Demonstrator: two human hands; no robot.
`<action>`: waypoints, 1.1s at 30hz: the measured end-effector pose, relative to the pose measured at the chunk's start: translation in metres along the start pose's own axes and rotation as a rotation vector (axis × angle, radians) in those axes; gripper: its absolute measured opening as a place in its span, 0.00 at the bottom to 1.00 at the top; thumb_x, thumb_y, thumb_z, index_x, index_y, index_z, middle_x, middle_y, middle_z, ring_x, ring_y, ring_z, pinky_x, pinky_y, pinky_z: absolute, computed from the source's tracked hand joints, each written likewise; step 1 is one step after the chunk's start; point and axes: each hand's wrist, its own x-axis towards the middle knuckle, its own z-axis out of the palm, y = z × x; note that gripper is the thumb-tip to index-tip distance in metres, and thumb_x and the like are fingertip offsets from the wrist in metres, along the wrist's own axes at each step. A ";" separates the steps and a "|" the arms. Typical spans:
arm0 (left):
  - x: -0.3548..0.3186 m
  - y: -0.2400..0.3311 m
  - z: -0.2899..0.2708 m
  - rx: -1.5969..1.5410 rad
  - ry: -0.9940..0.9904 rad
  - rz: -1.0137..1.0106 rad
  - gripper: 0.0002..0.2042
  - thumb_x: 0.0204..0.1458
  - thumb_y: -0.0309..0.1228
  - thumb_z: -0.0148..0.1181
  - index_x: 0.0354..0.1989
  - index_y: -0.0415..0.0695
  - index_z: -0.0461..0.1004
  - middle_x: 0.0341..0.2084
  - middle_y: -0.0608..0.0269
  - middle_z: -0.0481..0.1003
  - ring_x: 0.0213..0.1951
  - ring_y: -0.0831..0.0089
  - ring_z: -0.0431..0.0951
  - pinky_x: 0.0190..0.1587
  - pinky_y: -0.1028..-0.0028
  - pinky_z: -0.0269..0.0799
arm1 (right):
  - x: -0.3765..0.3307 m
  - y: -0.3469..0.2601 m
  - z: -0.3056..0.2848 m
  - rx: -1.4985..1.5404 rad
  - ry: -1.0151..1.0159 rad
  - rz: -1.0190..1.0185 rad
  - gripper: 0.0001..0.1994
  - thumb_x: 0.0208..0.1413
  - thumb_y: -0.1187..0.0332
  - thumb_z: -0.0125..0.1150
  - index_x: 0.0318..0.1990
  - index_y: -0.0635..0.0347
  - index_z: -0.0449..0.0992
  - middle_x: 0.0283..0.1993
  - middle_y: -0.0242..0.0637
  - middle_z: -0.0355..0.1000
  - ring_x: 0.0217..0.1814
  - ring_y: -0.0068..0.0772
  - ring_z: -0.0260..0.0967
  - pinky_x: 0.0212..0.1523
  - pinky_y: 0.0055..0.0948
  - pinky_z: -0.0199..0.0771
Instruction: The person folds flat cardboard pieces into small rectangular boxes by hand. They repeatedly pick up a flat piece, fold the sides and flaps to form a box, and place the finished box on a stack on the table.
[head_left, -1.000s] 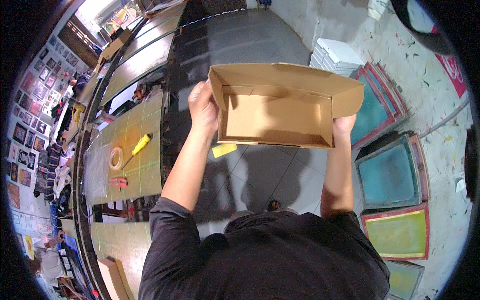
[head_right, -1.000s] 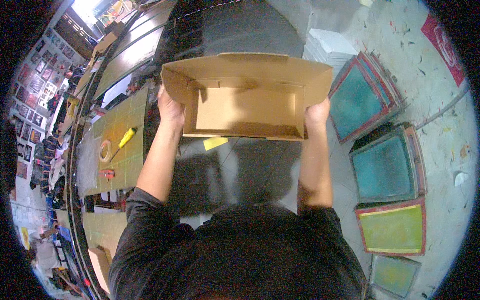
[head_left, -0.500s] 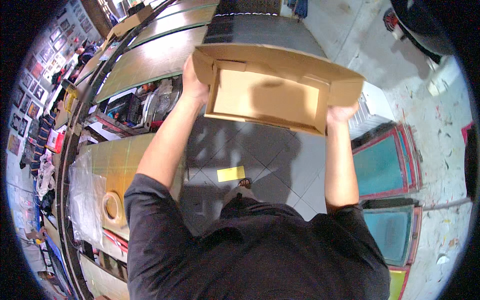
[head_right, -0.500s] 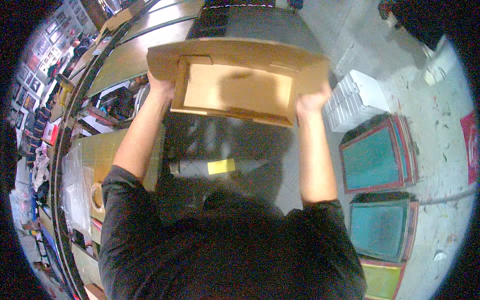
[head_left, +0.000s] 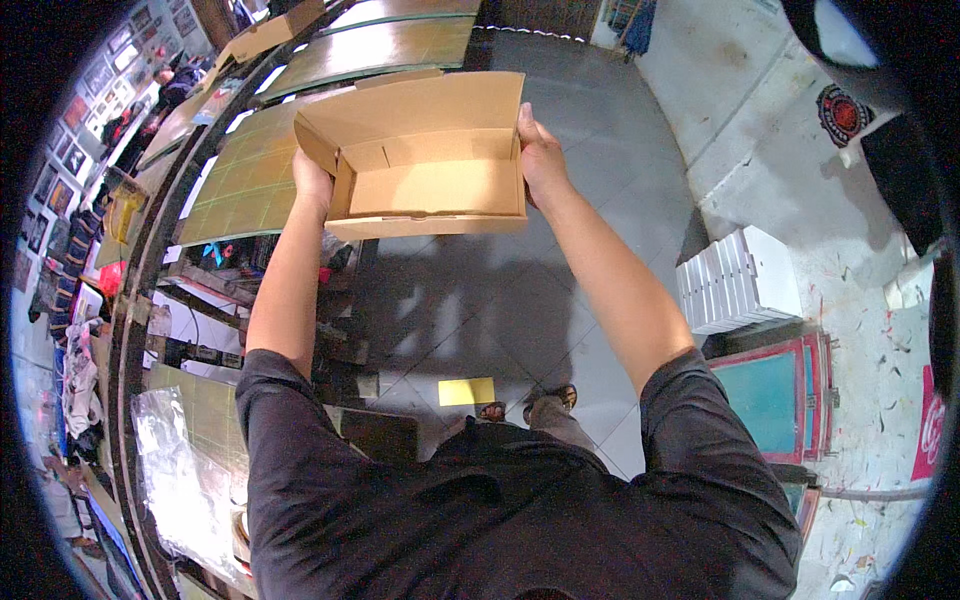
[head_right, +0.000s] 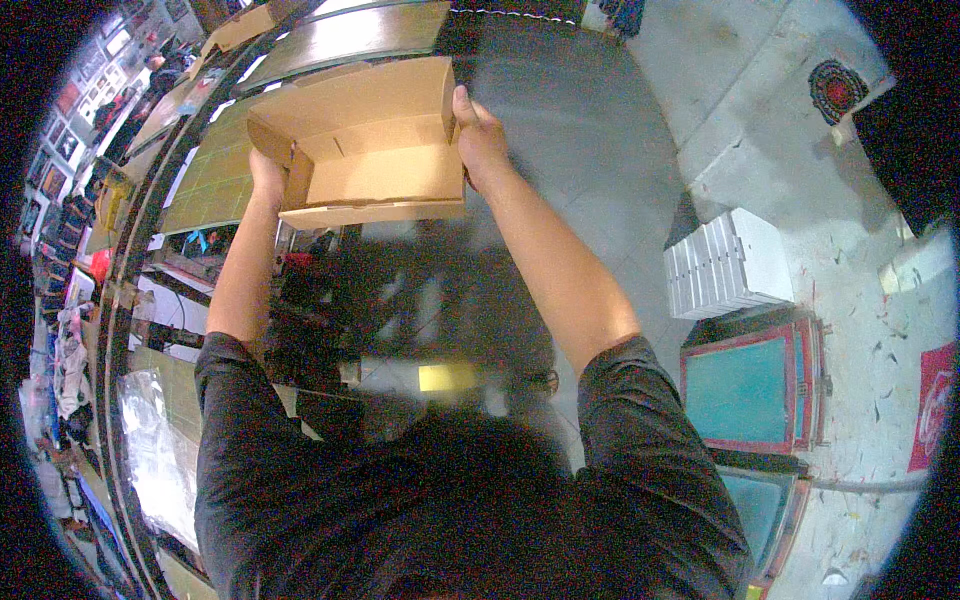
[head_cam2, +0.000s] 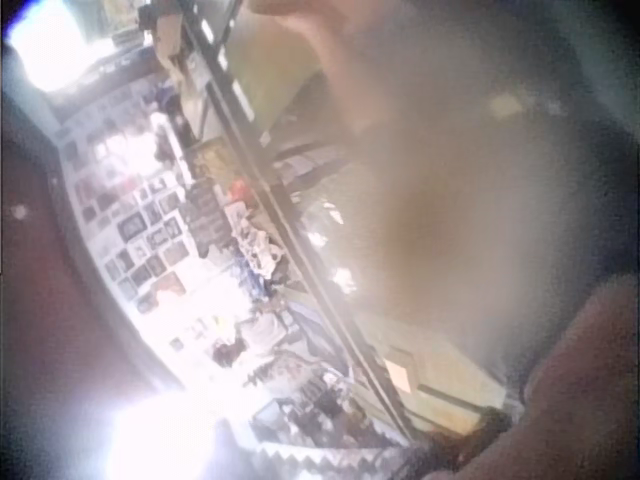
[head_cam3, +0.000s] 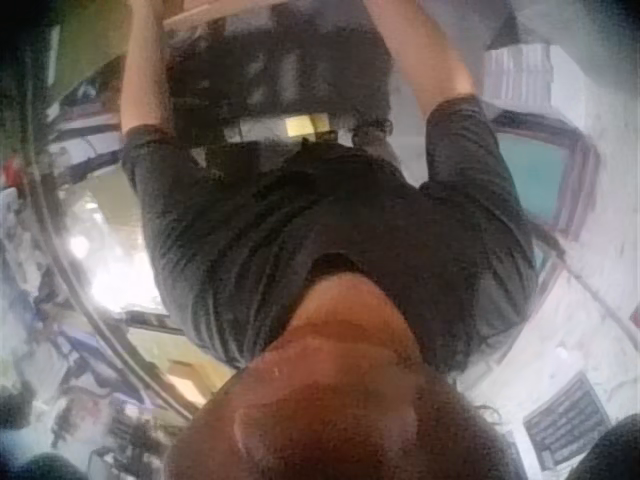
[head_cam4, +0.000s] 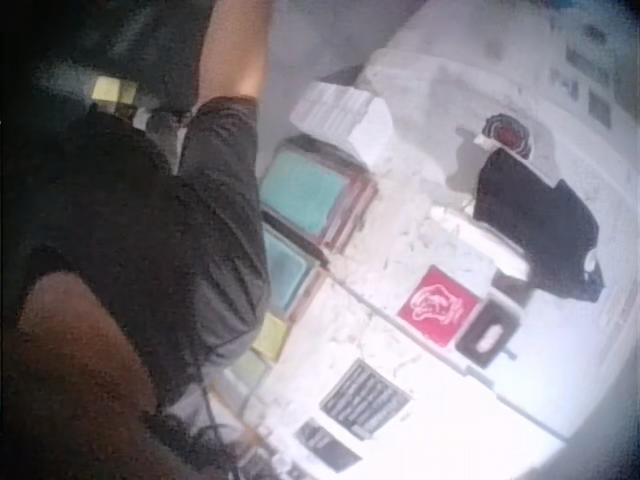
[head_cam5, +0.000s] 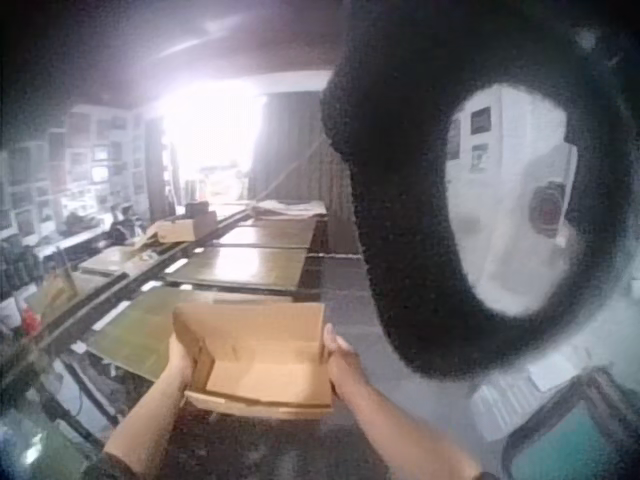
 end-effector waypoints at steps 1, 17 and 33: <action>0.010 -0.005 -0.009 0.013 0.012 -0.008 0.14 0.53 0.35 0.44 0.44 0.43 0.68 0.38 0.61 0.71 0.40 0.66 0.71 0.43 0.67 0.67 | 0.002 0.005 0.007 0.048 -0.016 0.030 0.26 0.57 0.47 0.42 0.47 0.64 0.69 0.44 0.39 0.70 0.43 0.28 0.67 0.45 0.29 0.64; 0.016 -0.054 -0.050 -0.095 -0.096 -0.017 0.14 0.48 0.36 0.49 0.37 0.40 0.72 0.33 0.61 0.73 0.37 0.68 0.72 0.42 0.69 0.66 | 0.020 0.058 0.011 0.291 0.040 0.075 0.16 0.57 0.61 0.39 0.43 0.58 0.70 0.40 0.34 0.71 0.41 0.31 0.69 0.44 0.33 0.68; 0.015 -0.058 -0.060 -0.563 -0.395 -0.187 0.14 0.52 0.37 0.50 0.42 0.42 0.69 0.37 0.59 0.72 0.39 0.66 0.72 0.43 0.66 0.68 | 0.035 0.075 0.003 0.218 0.051 0.052 0.17 0.57 0.58 0.41 0.46 0.57 0.69 0.45 0.33 0.70 0.45 0.34 0.68 0.46 0.35 0.67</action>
